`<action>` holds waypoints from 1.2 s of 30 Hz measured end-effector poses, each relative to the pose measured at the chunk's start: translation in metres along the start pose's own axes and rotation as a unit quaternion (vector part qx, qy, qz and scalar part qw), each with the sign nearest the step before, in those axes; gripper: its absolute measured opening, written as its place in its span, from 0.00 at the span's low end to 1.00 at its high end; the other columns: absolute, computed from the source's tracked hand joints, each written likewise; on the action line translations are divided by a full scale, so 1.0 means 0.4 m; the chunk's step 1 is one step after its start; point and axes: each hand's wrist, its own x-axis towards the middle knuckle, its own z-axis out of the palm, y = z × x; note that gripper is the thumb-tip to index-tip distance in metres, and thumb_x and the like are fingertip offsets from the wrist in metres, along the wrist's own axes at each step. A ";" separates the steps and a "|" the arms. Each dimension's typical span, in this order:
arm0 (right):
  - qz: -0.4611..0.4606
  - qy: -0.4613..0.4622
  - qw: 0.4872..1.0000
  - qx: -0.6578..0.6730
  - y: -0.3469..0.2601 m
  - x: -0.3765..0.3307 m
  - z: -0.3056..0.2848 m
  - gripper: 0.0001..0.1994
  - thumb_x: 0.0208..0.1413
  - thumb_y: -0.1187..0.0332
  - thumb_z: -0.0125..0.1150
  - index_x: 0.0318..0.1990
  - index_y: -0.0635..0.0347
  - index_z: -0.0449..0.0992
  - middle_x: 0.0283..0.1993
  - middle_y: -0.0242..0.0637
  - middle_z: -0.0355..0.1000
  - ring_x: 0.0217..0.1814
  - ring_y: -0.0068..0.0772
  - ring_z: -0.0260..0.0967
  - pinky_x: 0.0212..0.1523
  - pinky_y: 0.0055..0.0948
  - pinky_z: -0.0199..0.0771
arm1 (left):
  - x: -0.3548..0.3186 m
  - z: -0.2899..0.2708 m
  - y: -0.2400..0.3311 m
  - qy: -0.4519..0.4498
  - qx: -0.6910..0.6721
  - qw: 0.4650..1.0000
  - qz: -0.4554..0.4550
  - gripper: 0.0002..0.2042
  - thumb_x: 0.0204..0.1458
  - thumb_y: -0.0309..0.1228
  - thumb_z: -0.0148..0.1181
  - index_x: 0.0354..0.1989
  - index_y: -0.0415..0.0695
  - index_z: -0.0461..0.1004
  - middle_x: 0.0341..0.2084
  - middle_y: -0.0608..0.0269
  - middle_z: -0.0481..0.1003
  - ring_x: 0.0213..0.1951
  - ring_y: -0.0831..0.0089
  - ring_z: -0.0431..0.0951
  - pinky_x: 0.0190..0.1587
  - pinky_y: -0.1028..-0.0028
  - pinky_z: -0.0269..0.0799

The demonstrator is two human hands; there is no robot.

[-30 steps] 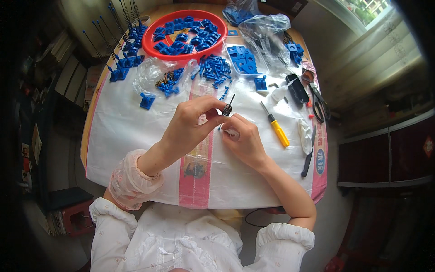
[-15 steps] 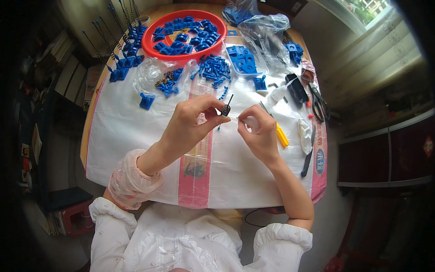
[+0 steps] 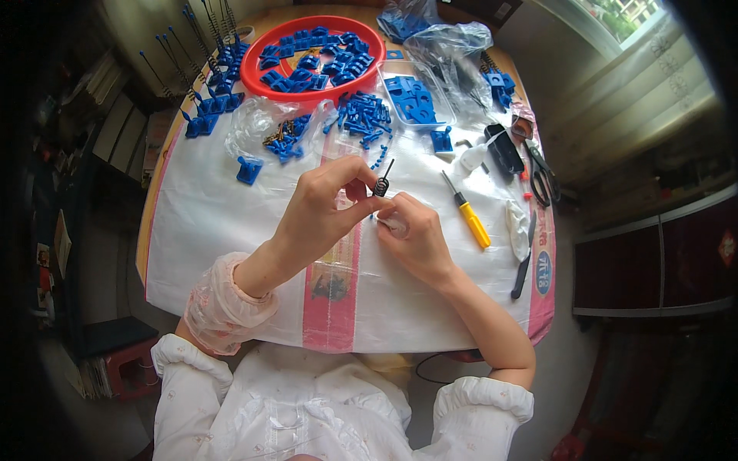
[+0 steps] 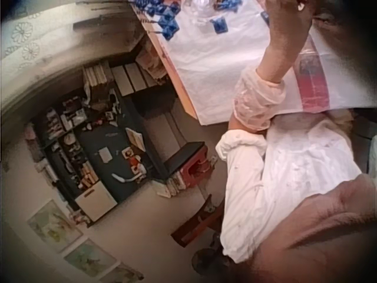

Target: Manually assemble small blue plastic housings onto metal wire and spring components.

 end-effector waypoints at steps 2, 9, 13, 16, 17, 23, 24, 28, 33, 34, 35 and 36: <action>-0.002 0.002 1.000 0.000 -0.001 0.001 0.005 0.10 0.43 0.81 0.62 0.36 0.66 0.73 0.32 0.41 0.73 0.36 0.41 0.74 0.37 0.33 0.72 | -0.001 0.002 -0.002 -0.002 -0.011 1.000 -0.005 0.11 0.44 0.24 0.71 0.31 0.38 0.72 0.23 0.62 0.73 0.26 0.73 0.76 0.29 0.74 0.71; -0.002 0.044 0.999 -0.008 -0.001 0.009 -0.042 0.08 0.44 0.81 0.63 0.34 0.66 0.73 0.32 0.41 0.73 0.36 0.38 0.75 0.39 0.30 0.73 | 0.005 -0.002 0.001 0.007 0.016 1.000 0.006 0.12 0.45 0.26 0.71 0.31 0.38 0.71 0.23 0.62 0.72 0.25 0.74 0.75 0.29 0.74 0.70; 0.054 0.121 0.988 -0.085 -0.037 0.023 -0.148 0.06 0.45 0.81 0.63 0.31 0.65 0.73 0.31 0.41 0.73 0.37 0.38 0.74 0.40 0.30 0.72 | 0.005 0.002 -0.004 0.011 0.017 1.000 0.002 0.13 0.45 0.27 0.72 0.30 0.38 0.71 0.23 0.63 0.73 0.24 0.75 0.75 0.28 0.75 0.70; 0.055 0.125 0.947 -0.289 -0.046 0.022 -0.231 0.05 0.44 0.79 0.63 0.30 0.65 0.73 0.32 0.42 0.72 0.39 0.44 0.70 0.42 0.36 0.69 | 0.002 0.006 -0.002 0.009 0.019 1.000 0.002 0.13 0.45 0.27 0.73 0.30 0.39 0.70 0.22 0.63 0.72 0.24 0.76 0.74 0.28 0.76 0.70; 0.044 0.122 0.935 -0.329 -0.034 0.015 -0.258 0.05 0.45 0.80 0.63 0.30 0.65 0.74 0.33 0.43 0.72 0.39 0.43 0.71 0.42 0.36 0.69 | 0.001 0.005 -0.001 0.010 0.020 1.000 0.001 0.13 0.45 0.27 0.73 0.30 0.39 0.70 0.22 0.63 0.72 0.24 0.76 0.74 0.28 0.76 0.69; 0.181 0.129 0.920 -0.323 0.017 -0.012 -0.332 0.04 0.48 0.77 0.64 0.32 0.63 0.76 0.34 0.44 0.73 0.40 0.42 0.73 0.43 0.37 0.71 | 0.006 0.009 0.002 0.011 0.024 1.000 0.005 0.13 0.45 0.27 0.73 0.29 0.40 0.71 0.22 0.64 0.72 0.24 0.77 0.73 0.28 0.76 0.69; 0.183 0.131 0.919 -0.325 0.026 -0.011 -0.334 0.04 0.48 0.76 0.65 0.32 0.63 0.77 0.34 0.44 0.73 0.40 0.42 0.73 0.43 0.37 0.71 | 0.006 0.009 0.002 0.012 0.024 1.000 0.006 0.13 0.45 0.27 0.73 0.29 0.40 0.71 0.22 0.64 0.72 0.24 0.77 0.73 0.28 0.76 0.69; 0.207 0.119 0.916 -0.321 0.044 -0.003 -0.330 0.06 0.48 0.74 0.67 0.32 0.63 0.77 0.34 0.44 0.73 0.43 0.43 0.72 0.45 0.37 0.70 | 0.006 0.012 0.000 0.011 0.021 1.000 0.002 0.13 0.44 0.27 0.73 0.30 0.40 0.71 0.23 0.64 0.72 0.24 0.77 0.73 0.28 0.76 0.69; 0.145 0.097 0.918 -0.357 0.045 -0.011 -0.320 0.06 0.46 0.74 0.68 0.33 0.63 0.77 0.36 0.43 0.73 0.47 0.44 0.69 0.49 0.37 0.67 | 0.005 0.009 0.000 0.011 0.020 1.000 -0.003 0.13 0.45 0.27 0.72 0.30 0.40 0.71 0.23 0.64 0.73 0.24 0.76 0.73 0.29 0.76 0.70; 0.131 0.098 0.921 -0.355 0.045 -0.009 -0.320 0.06 0.46 0.74 0.67 0.33 0.63 0.77 0.36 0.42 0.74 0.48 0.44 0.68 0.50 0.37 0.67 | 0.004 0.009 -0.001 0.011 0.020 1.000 -0.005 0.13 0.45 0.27 0.72 0.30 0.40 0.71 0.23 0.64 0.73 0.24 0.76 0.73 0.29 0.76 0.70; 0.127 0.101 0.921 -0.355 0.047 -0.009 -0.321 0.06 0.46 0.74 0.67 0.33 0.63 0.77 0.37 0.42 0.74 0.48 0.44 0.68 0.51 0.37 0.67 | 0.004 0.009 -0.001 0.011 0.020 1.000 -0.003 0.13 0.45 0.27 0.72 0.30 0.40 0.71 0.23 0.64 0.73 0.24 0.76 0.74 0.29 0.76 0.70; 0.124 0.105 0.920 -0.356 0.051 -0.011 -0.324 0.06 0.47 0.74 0.67 0.33 0.63 0.77 0.37 0.42 0.74 0.47 0.44 0.68 0.51 0.38 0.66 | 0.004 0.010 0.000 0.011 0.021 1.000 0.000 0.13 0.45 0.27 0.72 0.30 0.40 0.71 0.23 0.64 0.73 0.24 0.76 0.74 0.29 0.76 0.70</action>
